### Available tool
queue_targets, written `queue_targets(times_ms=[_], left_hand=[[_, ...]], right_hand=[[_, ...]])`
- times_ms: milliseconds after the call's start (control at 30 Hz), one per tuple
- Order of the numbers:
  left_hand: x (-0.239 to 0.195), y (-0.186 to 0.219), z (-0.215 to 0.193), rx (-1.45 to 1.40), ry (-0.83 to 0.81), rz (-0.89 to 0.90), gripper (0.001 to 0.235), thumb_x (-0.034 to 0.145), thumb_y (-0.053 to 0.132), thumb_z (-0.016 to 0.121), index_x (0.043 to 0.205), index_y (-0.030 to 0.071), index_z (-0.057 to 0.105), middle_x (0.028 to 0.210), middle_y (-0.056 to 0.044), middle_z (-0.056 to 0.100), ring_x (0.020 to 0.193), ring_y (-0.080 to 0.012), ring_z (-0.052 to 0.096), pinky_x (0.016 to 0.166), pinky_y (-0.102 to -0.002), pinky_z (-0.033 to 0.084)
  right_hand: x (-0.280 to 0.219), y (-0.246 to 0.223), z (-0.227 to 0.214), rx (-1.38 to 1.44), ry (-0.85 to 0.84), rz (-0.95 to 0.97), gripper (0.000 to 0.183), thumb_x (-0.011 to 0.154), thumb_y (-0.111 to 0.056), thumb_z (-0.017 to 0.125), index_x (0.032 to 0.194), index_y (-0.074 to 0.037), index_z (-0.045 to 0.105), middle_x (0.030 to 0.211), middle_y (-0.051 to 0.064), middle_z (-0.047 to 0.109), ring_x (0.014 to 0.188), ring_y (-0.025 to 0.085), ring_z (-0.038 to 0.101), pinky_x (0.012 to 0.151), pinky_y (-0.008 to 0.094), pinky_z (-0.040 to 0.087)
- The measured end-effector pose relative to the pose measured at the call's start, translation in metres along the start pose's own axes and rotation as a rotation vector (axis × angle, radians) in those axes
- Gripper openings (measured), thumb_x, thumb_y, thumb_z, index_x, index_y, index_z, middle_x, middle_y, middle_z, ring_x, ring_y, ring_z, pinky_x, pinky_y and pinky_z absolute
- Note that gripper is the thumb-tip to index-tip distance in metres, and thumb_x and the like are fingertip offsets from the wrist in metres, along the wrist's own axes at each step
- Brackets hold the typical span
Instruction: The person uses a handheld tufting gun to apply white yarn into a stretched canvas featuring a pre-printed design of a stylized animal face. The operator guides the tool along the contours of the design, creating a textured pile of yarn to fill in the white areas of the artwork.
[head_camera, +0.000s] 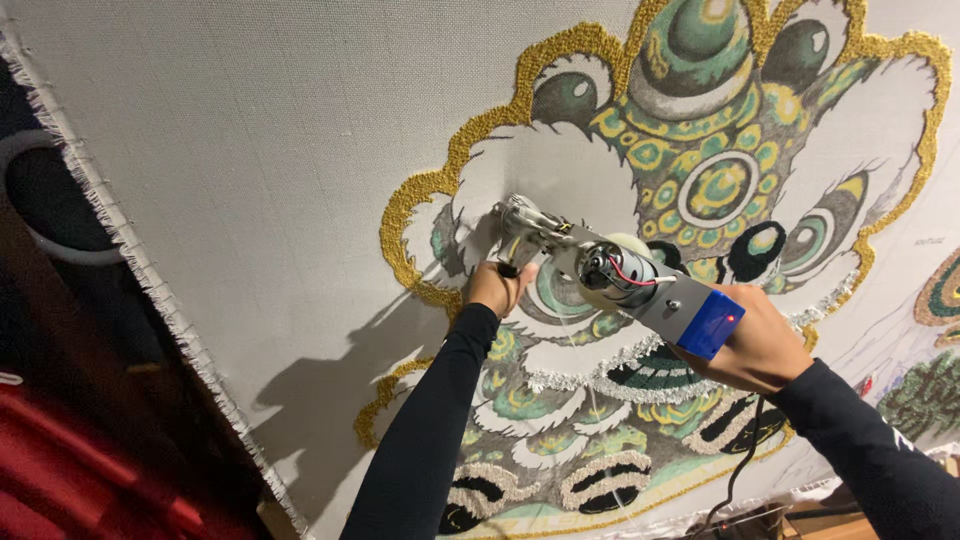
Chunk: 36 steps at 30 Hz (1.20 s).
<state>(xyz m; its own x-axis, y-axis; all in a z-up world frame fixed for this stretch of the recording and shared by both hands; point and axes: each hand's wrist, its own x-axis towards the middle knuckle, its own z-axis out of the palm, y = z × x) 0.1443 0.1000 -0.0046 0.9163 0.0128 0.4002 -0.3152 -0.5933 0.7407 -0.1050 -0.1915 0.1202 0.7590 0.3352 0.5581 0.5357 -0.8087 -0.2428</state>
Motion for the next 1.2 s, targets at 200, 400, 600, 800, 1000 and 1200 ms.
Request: queue_targets(times_ms=[200, 400, 600, 800, 1000, 1200], left_hand=[[-0.008, 0.0, 0.008, -0.034, -0.133, 0.047, 0.046, 0.098, 0.052, 0.066, 0.107, 0.011, 0.083, 0.081, -0.017, 0.078, 0.067, -0.026, 0.072, 0.059, -0.04, 0.054], [-0.056, 0.04, 0.011, -0.818, -0.481, -0.125, 0.048, 0.09, 0.038, 0.071, 0.136, 0.024, 0.064, 0.125, -0.003, 0.074, 0.067, -0.0128, 0.074, 0.05, -0.028, 0.046], [-0.101, 0.09, 0.012, -0.8, -0.588, -0.06, 0.047, 0.098, 0.045, 0.067, 0.13, 0.012, 0.074, 0.118, -0.004, 0.077, 0.059, -0.0049, 0.062, 0.054, -0.02, 0.049], [-0.121, 0.12, 0.02, -0.774, -0.446, 0.017, 0.041, 0.093, 0.04, 0.07, 0.117, 0.008, 0.078, 0.098, 0.002, 0.081, 0.05, -0.0066, 0.054, 0.049, -0.023, 0.048], [-0.166, 0.103, 0.025, -0.84, -0.313, -0.021, 0.035, 0.097, 0.035, 0.07, 0.12, 0.009, 0.077, 0.108, 0.002, 0.081, 0.053, -0.0028, 0.056, 0.045, -0.023, 0.043], [-0.211, 0.043, 0.021, -0.927, -0.084, -0.165, 0.034, 0.091, 0.04, 0.07, 0.105, 0.009, 0.075, 0.104, -0.001, 0.083, 0.042, -0.0039, 0.044, 0.039, -0.024, 0.038]], right_hand=[[-0.01, 0.018, 0.005, -0.014, 0.051, -0.061, 0.03, 0.073, -0.027, 0.082, 0.085, -0.003, 0.068, 0.069, 0.016, 0.07, 0.066, 0.04, 0.065, 0.057, 0.039, 0.052], [-0.039, 0.064, 0.009, 0.443, 0.138, -0.041, 0.072, 0.069, -0.022, 0.077, 0.134, -0.003, 0.054, 0.104, 0.005, 0.07, 0.081, 0.017, 0.069, 0.065, 0.029, 0.059], [-0.083, 0.093, -0.008, 0.796, 0.044, 0.292, 0.064, 0.064, -0.002, 0.067, 0.128, 0.003, 0.067, 0.076, 0.01, 0.064, 0.063, 0.02, 0.061, 0.056, 0.035, 0.052], [-0.114, 0.104, -0.005, 1.198, 0.024, 0.271, 0.064, 0.068, -0.005, 0.063, 0.13, 0.01, 0.061, 0.07, 0.011, 0.057, 0.059, 0.02, 0.054, 0.054, 0.035, 0.046], [-0.127, 0.126, 0.016, 1.312, -0.077, 0.398, 0.053, 0.078, -0.012, 0.063, 0.123, 0.015, 0.063, 0.064, 0.011, 0.054, 0.051, 0.02, 0.05, 0.047, 0.036, 0.042], [-0.106, 0.124, 0.061, 1.457, -0.319, 0.573, 0.078, 0.082, -0.05, 0.064, 0.145, -0.006, 0.048, 0.107, 0.018, 0.07, 0.09, 0.029, 0.074, 0.079, 0.052, 0.064]])
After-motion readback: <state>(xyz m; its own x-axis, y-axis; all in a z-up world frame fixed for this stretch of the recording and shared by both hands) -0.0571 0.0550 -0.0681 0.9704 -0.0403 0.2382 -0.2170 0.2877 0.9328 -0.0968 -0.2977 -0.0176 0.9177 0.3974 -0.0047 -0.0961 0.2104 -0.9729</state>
